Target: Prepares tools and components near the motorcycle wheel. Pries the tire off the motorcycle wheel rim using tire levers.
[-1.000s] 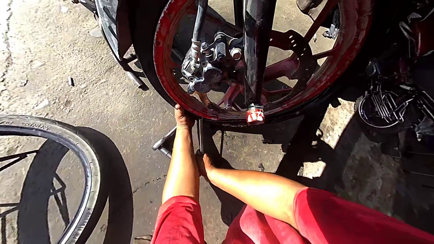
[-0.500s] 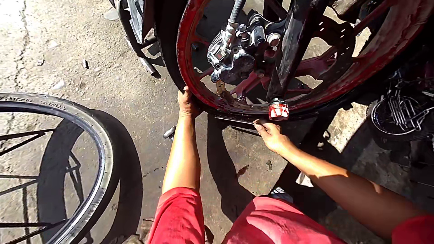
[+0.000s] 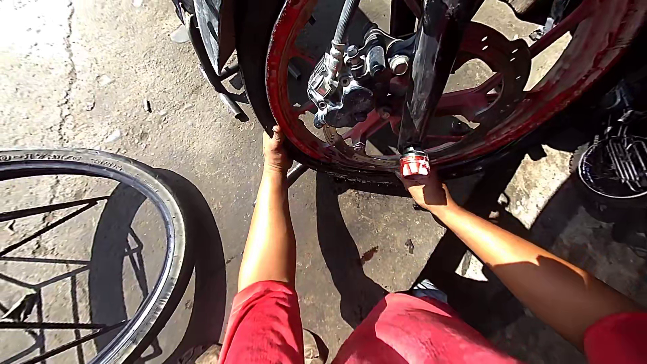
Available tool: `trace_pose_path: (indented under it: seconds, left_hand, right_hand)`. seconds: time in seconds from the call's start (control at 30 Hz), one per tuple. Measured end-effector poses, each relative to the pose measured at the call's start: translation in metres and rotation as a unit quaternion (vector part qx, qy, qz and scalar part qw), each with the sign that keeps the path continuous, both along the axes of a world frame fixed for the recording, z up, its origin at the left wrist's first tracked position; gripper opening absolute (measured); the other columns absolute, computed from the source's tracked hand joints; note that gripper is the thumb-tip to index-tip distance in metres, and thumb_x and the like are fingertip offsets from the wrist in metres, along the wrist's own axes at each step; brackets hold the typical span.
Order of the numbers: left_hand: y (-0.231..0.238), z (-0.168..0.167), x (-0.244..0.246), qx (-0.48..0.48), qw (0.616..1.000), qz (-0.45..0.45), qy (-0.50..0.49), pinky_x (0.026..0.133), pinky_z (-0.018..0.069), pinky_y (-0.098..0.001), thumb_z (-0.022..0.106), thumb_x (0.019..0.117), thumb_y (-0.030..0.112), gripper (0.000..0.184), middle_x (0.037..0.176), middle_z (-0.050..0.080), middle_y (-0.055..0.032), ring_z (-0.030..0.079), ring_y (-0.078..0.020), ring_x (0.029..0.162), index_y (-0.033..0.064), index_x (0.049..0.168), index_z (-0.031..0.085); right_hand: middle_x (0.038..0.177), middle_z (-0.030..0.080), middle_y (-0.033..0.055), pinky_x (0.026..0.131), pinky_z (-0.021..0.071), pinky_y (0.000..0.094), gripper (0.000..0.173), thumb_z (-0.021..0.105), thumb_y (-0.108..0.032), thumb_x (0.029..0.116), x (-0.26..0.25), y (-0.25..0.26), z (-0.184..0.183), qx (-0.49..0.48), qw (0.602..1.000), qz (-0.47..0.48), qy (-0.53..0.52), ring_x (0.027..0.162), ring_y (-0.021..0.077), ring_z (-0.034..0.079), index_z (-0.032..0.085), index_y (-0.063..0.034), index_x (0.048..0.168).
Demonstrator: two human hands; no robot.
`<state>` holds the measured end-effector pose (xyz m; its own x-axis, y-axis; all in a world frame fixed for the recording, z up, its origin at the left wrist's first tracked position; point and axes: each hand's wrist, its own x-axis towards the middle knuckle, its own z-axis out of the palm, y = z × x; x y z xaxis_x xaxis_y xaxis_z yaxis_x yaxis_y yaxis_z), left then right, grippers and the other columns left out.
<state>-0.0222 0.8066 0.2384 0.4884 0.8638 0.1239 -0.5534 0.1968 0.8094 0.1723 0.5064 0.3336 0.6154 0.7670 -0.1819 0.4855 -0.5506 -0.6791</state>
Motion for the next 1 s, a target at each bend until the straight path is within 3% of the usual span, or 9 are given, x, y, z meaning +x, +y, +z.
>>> trace_pose_path:
  seconds: [0.07, 0.17, 0.3, 0.5, 0.67, 0.77, 0.9, 0.97, 1.0]
  left_hand:
    - [0.0, 0.0, 0.0, 0.002, 1.0, 0.001, 0.006, 0.086, 0.062, -0.0387, 0.078, 0.075, 0.07, 0.072, 0.099, 0.075, 0.0004, 0.073, -0.0139, 0.093, 0.0163, 0.119, 0.059]
    - [-0.001, -0.001, -0.001, 0.0, 1.0, -0.002, 0.01, 0.087, 0.0617, -0.0407, 0.077, 0.074, 0.072, 0.077, 0.101, 0.075, -0.0013, 0.073, -0.0157, 0.095, 0.0146, 0.122, 0.057]
    - [-0.001, 0.0, 0.0, -0.003, 1.0, -0.017, -0.008, 0.087, 0.0615, -0.0407, 0.078, 0.0765, 0.068, 0.069, 0.1, 0.075, -0.0021, 0.073, -0.0164, 0.095, 0.0164, 0.119, 0.06]
    - [0.003, -0.006, -0.002, -0.006, 0.999, -0.033, -0.018, 0.092, 0.0598, -0.0441, 0.078, 0.0768, 0.068, 0.075, 0.107, 0.074, -0.0047, 0.072, -0.0196, 0.101, 0.0151, 0.126, 0.056]
    - [0.002, -0.005, -0.003, -0.005, 0.999, -0.036, -0.017, 0.094, 0.0588, -0.0449, 0.077, 0.0794, 0.067, 0.073, 0.11, 0.073, -0.0059, 0.071, -0.0204, 0.104, 0.0147, 0.127, 0.056]
    - [-0.001, -0.001, -0.003, -0.009, 1.0, -0.021, 0.008, 0.092, 0.0598, -0.0437, 0.077, 0.075, 0.072, 0.08, 0.108, 0.073, -0.004, 0.072, -0.0186, 0.102, 0.0151, 0.127, 0.055]
    - [-0.009, -0.004, 0.0, -0.028, 1.0, -0.008, -0.001, 0.093, 0.0596, -0.0442, 0.078, 0.0741, 0.07, 0.082, 0.109, 0.073, -0.0049, 0.071, -0.0193, 0.103, 0.0143, 0.128, 0.053]
    - [-0.011, -0.009, 0.002, -0.025, 1.0, -0.003, -0.017, 0.092, 0.0601, -0.0442, 0.078, 0.0757, 0.069, 0.08, 0.109, 0.073, -0.0053, 0.072, -0.0192, 0.103, 0.0141, 0.128, 0.054]
    - [-0.012, -0.011, 0.004, -0.022, 1.0, -0.002, -0.021, 0.093, 0.0598, -0.0438, 0.078, 0.0764, 0.069, 0.079, 0.109, 0.073, -0.0051, 0.071, -0.0189, 0.103, 0.014, 0.128, 0.053]
  right_hand:
    - [0.095, 0.075, 0.0178, 0.088, 0.0573, 0.0479, 0.025, 0.06, -0.019, 0.1012, 0.009, -0.003, -0.012, 0.032, 0.992, 0.078, -0.091, 0.093, 0.0267, 0.073, 0.077, -0.0005, 0.105]
    - [0.091, 0.075, 0.0199, 0.078, 0.0594, 0.055, 0.026, 0.06, -0.021, 0.1004, 0.013, -0.004, -0.019, 0.069, 0.97, 0.15, -0.177, 0.088, 0.0358, 0.075, 0.076, -0.0007, 0.102]
    - [0.086, 0.074, 0.0207, 0.068, 0.0594, 0.0551, 0.023, 0.06, -0.016, 0.0969, 0.013, -0.002, -0.012, 0.054, 0.955, 0.186, -0.226, 0.08, 0.0379, 0.075, 0.074, 0.0022, 0.097]
    - [0.088, 0.074, 0.0204, 0.066, 0.0587, 0.0549, 0.02, 0.065, -0.014, 0.0915, 0.019, 0.002, -0.021, 0.037, 0.936, 0.229, -0.266, 0.08, 0.0377, 0.074, 0.075, 0.0017, 0.099]
    - [0.085, 0.072, 0.0181, 0.067, 0.059, 0.0521, 0.022, 0.064, -0.019, 0.0952, 0.016, 0.009, -0.029, 0.03, 0.922, 0.257, -0.289, 0.079, 0.0352, 0.073, 0.072, 0.0006, 0.091]
    - [0.083, 0.071, 0.0184, 0.065, 0.0581, 0.0546, 0.023, 0.06, -0.02, 0.0976, 0.001, 0.008, -0.017, 0.012, 0.935, 0.218, -0.28, 0.077, 0.0367, 0.073, 0.072, -0.0006, 0.097]
    - [0.102, 0.072, 0.0258, 0.086, 0.0536, 0.0632, 0.034, 0.049, -0.025, 0.1068, -0.03, 0.012, 0.039, -0.171, 0.966, 0.147, -0.128, 0.102, 0.0447, 0.07, 0.068, 0.0012, 0.119]
    - [0.114, 0.067, 0.0225, 0.092, 0.0521, 0.0563, 0.039, 0.04, -0.029, 0.1108, -0.045, 0.025, 0.074, -0.289, 0.948, 0.128, 0.034, 0.11, 0.0367, 0.067, 0.056, -0.001, 0.133]
    - [0.108, 0.064, 0.0168, 0.084, 0.0527, 0.0471, 0.034, 0.04, -0.029, 0.1108, -0.05, 0.032, 0.084, -0.314, 0.934, 0.109, 0.132, 0.099, 0.028, 0.065, 0.052, -0.0045, 0.132]
